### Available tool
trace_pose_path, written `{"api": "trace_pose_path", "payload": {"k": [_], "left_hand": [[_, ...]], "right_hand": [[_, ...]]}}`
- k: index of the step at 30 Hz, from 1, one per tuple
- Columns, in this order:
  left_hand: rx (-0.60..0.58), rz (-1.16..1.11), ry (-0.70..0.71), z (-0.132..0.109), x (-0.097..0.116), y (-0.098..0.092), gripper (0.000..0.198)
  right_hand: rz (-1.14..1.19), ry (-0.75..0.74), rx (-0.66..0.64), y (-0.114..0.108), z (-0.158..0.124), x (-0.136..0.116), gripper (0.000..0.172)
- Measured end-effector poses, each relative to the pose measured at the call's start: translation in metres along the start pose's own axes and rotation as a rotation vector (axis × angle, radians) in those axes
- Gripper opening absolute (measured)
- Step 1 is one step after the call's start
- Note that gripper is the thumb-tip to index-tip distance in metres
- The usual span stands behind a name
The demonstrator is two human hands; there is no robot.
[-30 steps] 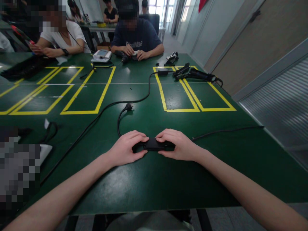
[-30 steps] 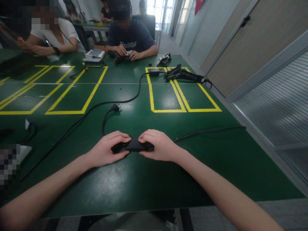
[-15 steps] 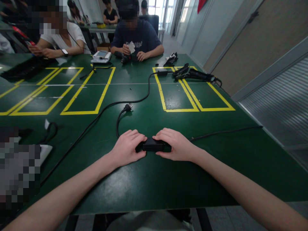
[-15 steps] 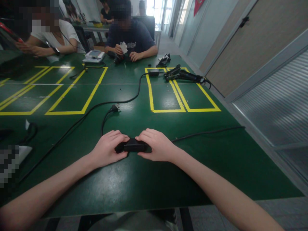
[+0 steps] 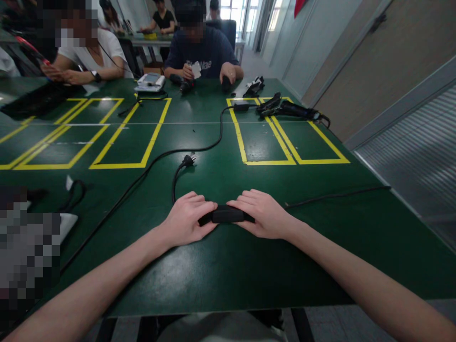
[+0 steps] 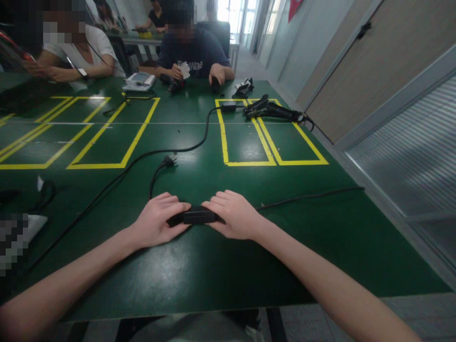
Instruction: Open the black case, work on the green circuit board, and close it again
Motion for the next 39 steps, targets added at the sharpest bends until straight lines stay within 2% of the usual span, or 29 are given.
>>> {"api": "trace_pose_path", "payload": {"k": [16,24,27,29,34,37,39], "left_hand": [[0.027,0.011,0.039,-0.001,0.004,0.000,0.034],[0.023,-0.009,0.072,-0.002,0.005,0.001,0.033],[0.011,-0.066,0.007,-0.001,0.003,0.000,0.049],[-0.022,-0.129,-0.086,0.000,0.000,0.001,0.057],[-0.135,-0.218,-0.329,0.000,-0.007,0.009,0.040],[-0.102,-0.277,-0.370,-0.001,-0.008,0.010,0.036],[-0.055,-0.264,-0.326,-0.002,-0.007,0.008,0.038]], "right_hand": [[0.010,0.004,0.050,-0.005,-0.001,-0.003,0.032],[0.002,-0.044,0.086,-0.004,-0.002,-0.006,0.034],[-0.127,-0.113,0.140,-0.011,-0.003,-0.012,0.035],[-0.238,-0.160,0.156,-0.015,-0.004,-0.017,0.037],[-0.352,-0.178,0.148,-0.019,-0.005,-0.021,0.038],[-0.327,-0.182,0.143,-0.018,-0.005,-0.020,0.037],[-0.276,-0.177,0.117,-0.015,-0.005,-0.019,0.035]]}}
Point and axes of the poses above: each hand's wrist, its own z-axis towards the middle knuckle, its own y-axis out of the palm, x = y × z, the point moved 7 cm from there along z, towards the middle knuckle, and after that the axes turned 3 degrees about -z, right-handed, at the moved point
